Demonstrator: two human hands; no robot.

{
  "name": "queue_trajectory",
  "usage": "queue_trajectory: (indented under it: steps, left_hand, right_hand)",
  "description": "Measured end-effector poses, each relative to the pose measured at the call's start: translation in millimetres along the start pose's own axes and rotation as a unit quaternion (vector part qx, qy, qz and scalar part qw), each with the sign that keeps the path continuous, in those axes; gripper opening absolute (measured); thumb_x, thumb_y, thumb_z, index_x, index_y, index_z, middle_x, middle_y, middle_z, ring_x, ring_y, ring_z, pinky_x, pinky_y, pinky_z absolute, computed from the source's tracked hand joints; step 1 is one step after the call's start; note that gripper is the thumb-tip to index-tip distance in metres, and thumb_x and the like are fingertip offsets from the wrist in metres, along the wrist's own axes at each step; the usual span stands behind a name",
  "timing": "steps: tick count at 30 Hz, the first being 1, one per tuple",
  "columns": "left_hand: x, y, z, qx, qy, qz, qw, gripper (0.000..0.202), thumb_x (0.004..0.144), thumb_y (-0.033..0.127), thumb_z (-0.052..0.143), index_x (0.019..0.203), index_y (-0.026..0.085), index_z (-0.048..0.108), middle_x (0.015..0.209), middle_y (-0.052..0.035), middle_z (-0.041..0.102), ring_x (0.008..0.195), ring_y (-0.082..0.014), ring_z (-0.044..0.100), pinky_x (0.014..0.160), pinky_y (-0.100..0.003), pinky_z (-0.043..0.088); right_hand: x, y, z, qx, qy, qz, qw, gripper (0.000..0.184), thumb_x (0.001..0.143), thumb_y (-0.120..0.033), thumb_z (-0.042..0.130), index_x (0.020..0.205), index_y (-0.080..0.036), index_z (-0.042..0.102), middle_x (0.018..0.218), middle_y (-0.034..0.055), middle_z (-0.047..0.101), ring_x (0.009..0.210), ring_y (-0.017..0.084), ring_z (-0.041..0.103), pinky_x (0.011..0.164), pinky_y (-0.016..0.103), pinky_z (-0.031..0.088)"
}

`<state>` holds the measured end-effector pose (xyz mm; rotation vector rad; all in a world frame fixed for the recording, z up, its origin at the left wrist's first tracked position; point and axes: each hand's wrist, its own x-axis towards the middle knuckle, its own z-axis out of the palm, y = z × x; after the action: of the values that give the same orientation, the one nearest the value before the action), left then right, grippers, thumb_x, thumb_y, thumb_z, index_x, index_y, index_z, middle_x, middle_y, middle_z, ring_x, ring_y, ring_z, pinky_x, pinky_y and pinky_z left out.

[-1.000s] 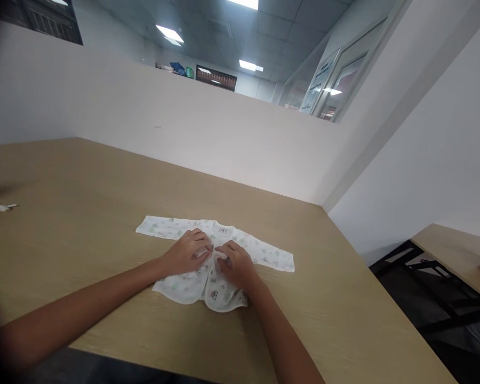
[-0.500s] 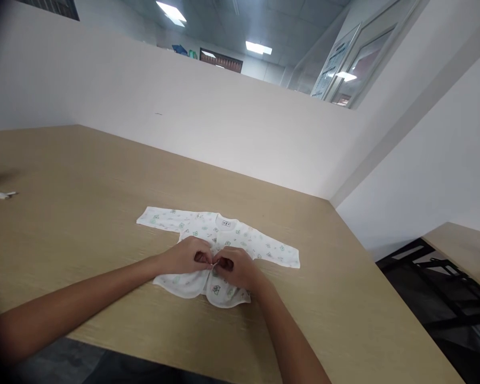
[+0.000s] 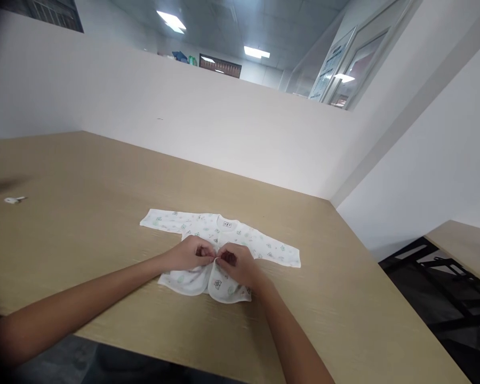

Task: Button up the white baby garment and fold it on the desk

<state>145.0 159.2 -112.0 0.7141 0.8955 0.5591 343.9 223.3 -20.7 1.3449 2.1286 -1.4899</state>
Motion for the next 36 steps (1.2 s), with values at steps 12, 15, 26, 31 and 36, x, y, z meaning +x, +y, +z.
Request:
queue_trajectory:
  steps: [12,15,26,31,36]
  left_hand:
    - [3,-3,-0.8,-0.112,-0.015,-0.053,0.992,0.067,0.057,0.077,0.082,0.086,0.016,0.074,0.072,-0.0007,0.069,0.061,-0.0030,0.058,0.057,-0.011,0.045]
    - [2,2,-0.6,-0.137,-0.006,-0.057,0.989,0.078,0.050,0.086,0.082,0.082,0.015,0.073,0.069,0.0001,0.067,0.061,-0.0031,0.058,0.057,-0.011,0.046]
    - [9,-10,5.0,-0.134,0.037,-0.039,0.989,0.094,0.039,0.098,0.076,0.084,0.016,0.070,0.063,0.0016,0.064,0.054,-0.0043,0.055,0.047,-0.013,0.039]
    - [10,-13,7.0,-0.105,0.064,0.014,0.992,0.055,0.072,0.070,0.072,0.091,0.018,0.068,0.074,0.0023,0.067,0.063,0.0001,0.056,0.058,-0.008,0.040]
    - [5,-12,9.9,-0.072,0.086,0.061,0.992,0.026,0.084,0.036,0.063,0.108,0.026,0.063,0.076,0.0071,0.063,0.069,0.0023,0.056,0.065,-0.006,0.041]
  right_hand:
    - [2,3,8,0.042,0.055,-0.013,0.998,0.011,0.087,-0.027,0.069,0.086,-0.016,0.071,0.086,0.0024,0.068,0.077,0.013,0.063,0.074,0.025,0.051]
    - [2,3,10,0.040,0.065,-0.008,0.997,0.011,0.087,-0.028,0.070,0.087,-0.016,0.071,0.086,0.0026,0.068,0.077,0.014,0.064,0.073,0.025,0.052]
    - [8,11,19,0.042,0.099,0.029,0.994,0.018,0.086,-0.035,0.073,0.088,-0.017,0.074,0.083,0.0040,0.068,0.070,0.014,0.058,0.063,0.026,0.045]
    - [7,15,22,0.066,0.097,0.046,0.992,0.021,0.087,-0.036,0.072,0.091,-0.016,0.074,0.084,0.0047,0.069,0.073,0.016,0.061,0.066,0.027,0.048]
    - [6,16,24,0.067,0.092,0.070,0.991,0.026,0.088,-0.042,0.072,0.093,-0.017,0.075,0.091,0.0063,0.070,0.081,0.018,0.065,0.073,0.029,0.051]
